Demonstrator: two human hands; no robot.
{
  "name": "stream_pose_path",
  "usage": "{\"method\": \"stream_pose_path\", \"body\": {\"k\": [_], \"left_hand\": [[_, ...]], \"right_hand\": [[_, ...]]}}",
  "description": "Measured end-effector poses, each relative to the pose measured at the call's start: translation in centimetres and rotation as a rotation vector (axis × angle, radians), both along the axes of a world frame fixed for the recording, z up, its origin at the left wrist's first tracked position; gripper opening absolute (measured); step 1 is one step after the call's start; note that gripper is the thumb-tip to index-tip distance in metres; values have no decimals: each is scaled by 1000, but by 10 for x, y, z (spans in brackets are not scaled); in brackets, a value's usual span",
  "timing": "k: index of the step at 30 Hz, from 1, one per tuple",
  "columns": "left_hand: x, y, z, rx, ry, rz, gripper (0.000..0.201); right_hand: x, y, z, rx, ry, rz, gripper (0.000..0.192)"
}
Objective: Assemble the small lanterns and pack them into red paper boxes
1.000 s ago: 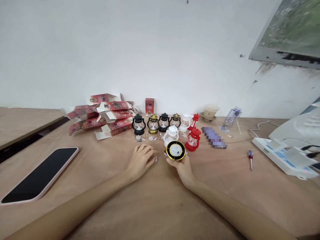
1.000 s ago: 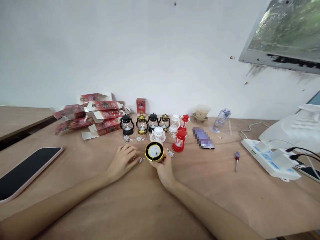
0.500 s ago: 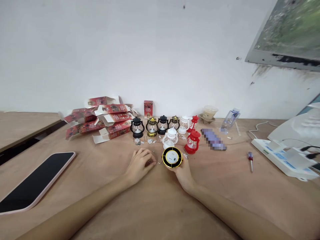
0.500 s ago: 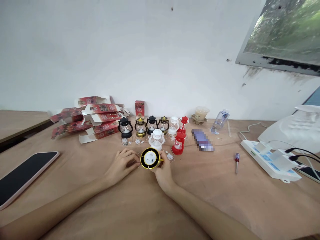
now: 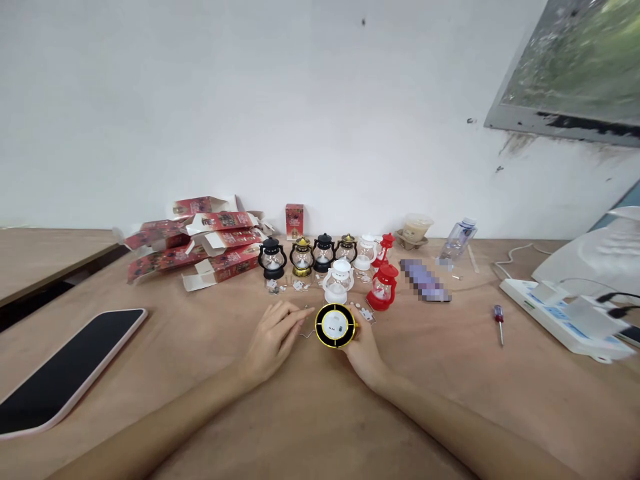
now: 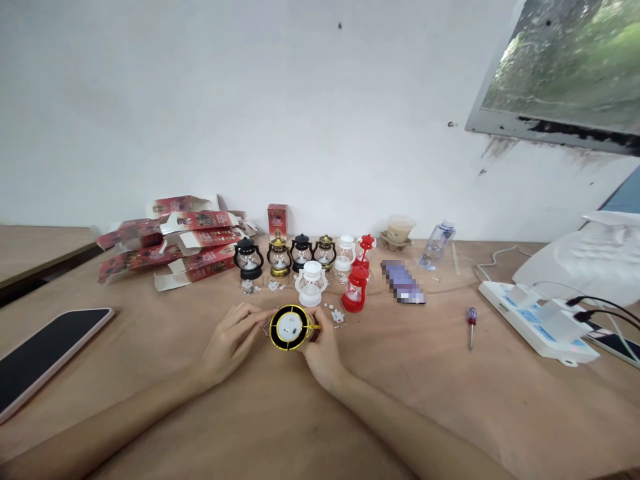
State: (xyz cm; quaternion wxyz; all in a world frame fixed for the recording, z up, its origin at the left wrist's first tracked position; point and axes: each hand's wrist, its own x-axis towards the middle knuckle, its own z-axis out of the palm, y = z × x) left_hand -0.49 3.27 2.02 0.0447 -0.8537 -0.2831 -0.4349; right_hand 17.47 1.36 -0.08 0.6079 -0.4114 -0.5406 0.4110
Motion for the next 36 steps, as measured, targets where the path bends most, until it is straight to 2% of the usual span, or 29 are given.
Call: {"method": "stream_pose_path", "body": {"k": [6, 9, 11, 15, 27, 36], "left_hand": [[9, -27, 46, 84, -135, -2, 24], [8, -35, 59, 100, -98, 25, 9], [7, -37, 60, 130, -66, 34, 12], [9, -35, 51, 180, -68, -16, 18], [11, -29, 42, 82, -78, -61, 20], [11, -33, 39, 99, -70, -54, 20]], "right_hand": [[0, -1, 0, -10, -4, 7, 24], [0, -1, 0, -16, -10, 22, 24], [1, -1, -1, -15, -13, 34, 24], [1, 0, -3, 0, -15, 40, 25], [1, -2, -2, 10, -23, 74, 23], [1, -2, -1, 5, -54, 68, 21]]}}
